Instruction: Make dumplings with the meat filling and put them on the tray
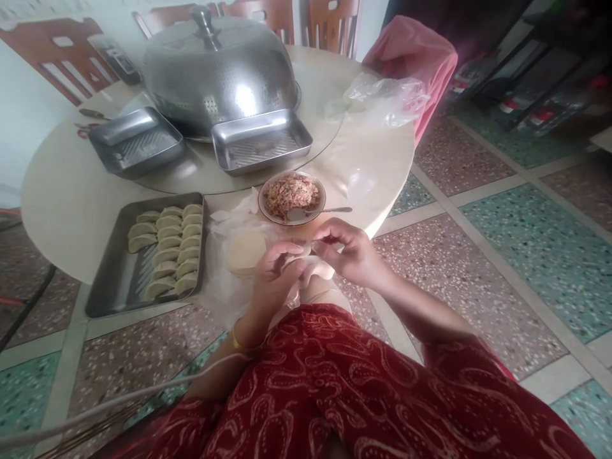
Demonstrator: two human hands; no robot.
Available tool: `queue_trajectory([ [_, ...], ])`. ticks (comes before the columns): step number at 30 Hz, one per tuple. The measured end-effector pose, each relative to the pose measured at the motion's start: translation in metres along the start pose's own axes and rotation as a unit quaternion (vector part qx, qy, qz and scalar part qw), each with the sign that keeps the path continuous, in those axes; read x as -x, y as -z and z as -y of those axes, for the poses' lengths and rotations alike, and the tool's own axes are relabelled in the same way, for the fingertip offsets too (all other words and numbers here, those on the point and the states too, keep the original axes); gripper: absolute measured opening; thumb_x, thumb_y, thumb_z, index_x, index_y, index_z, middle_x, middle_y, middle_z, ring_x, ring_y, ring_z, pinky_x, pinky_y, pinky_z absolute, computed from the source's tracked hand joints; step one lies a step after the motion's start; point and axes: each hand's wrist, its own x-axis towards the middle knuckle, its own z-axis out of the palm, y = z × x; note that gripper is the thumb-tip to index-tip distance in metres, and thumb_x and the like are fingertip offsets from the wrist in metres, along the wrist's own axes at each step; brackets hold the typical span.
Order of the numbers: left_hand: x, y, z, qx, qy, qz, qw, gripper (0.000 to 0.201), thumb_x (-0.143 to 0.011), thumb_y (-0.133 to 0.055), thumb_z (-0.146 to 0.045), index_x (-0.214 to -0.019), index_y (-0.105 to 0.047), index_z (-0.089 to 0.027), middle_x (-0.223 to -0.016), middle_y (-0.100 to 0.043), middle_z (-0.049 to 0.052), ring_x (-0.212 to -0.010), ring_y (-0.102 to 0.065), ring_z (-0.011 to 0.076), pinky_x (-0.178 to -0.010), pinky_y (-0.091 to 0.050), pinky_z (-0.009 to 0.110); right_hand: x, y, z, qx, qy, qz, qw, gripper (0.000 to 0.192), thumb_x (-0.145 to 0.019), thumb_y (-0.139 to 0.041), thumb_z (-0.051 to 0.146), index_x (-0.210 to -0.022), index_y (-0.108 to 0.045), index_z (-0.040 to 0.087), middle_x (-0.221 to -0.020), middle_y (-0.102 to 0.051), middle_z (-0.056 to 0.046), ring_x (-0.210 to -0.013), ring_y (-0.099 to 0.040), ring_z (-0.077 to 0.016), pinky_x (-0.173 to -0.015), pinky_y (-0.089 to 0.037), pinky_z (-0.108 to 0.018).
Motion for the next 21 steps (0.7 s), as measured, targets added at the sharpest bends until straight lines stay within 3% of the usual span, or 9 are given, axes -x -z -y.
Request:
queue_trajectory([
  [4,-0.0015,-0.003,-0.0006,0.01,0.005,-0.009,1.0,0.016,-0.073,-0.069,-0.023,-0.083,-0.057,-0.021,-0.091,-0.066,0.0,-0.052,-0.056,0.0044,-0.045,-0.046,0.017,-0.0059,-0.0023,-0.0001,-0.022,0.0,0.011,1.0,0.009,-0.09,-0.06,0.021,-0.082,-0.064,0.02,-0.078,-0.066,0.0,-0.069,-0.06,-0.012,-0.062,-0.05,-0.029],
  [9,-0.0044,-0.0029,-0.005,0.027,0.034,-0.037,0.998,0.018,-0.071,-0.069,-0.022,-0.078,-0.053,-0.019,-0.081,-0.062,-0.003,-0.045,-0.053,0.0035,-0.042,-0.044,0.017,-0.0061,0.0011,-0.001,-0.009,0.021,0.043,0.999,0.011,-0.088,-0.062,0.021,-0.098,-0.067,0.021,-0.095,-0.07,-0.004,-0.074,-0.063,-0.0128,-0.066,-0.054,-0.031],
  [15,-0.0027,-0.0014,-0.0038,0.012,0.031,-0.022,0.999,0.015,-0.072,-0.068,-0.022,-0.078,-0.055,-0.019,-0.088,-0.065,-0.001,-0.047,-0.055,0.004,-0.045,-0.046,0.018,-0.0067,0.0025,-0.0025,0.02,0.008,0.036,0.999,0.008,-0.086,-0.062,0.021,-0.08,-0.067,0.019,-0.078,-0.065,-0.002,-0.062,-0.058,-0.0108,-0.058,-0.049,-0.028],
  [21,-0.002,-0.0015,-0.0026,-0.007,0.014,-0.001,1.0,0.013,-0.073,-0.069,-0.021,-0.077,-0.057,-0.019,-0.09,-0.066,0.0,-0.046,-0.055,0.0037,-0.046,-0.047,0.019,-0.0105,-0.0018,-0.0002,-0.001,-0.016,0.048,0.999,0.011,-0.086,-0.061,0.022,-0.077,-0.066,0.019,-0.071,-0.062,0.0,-0.062,-0.054,-0.0109,-0.055,-0.043,-0.026],
])
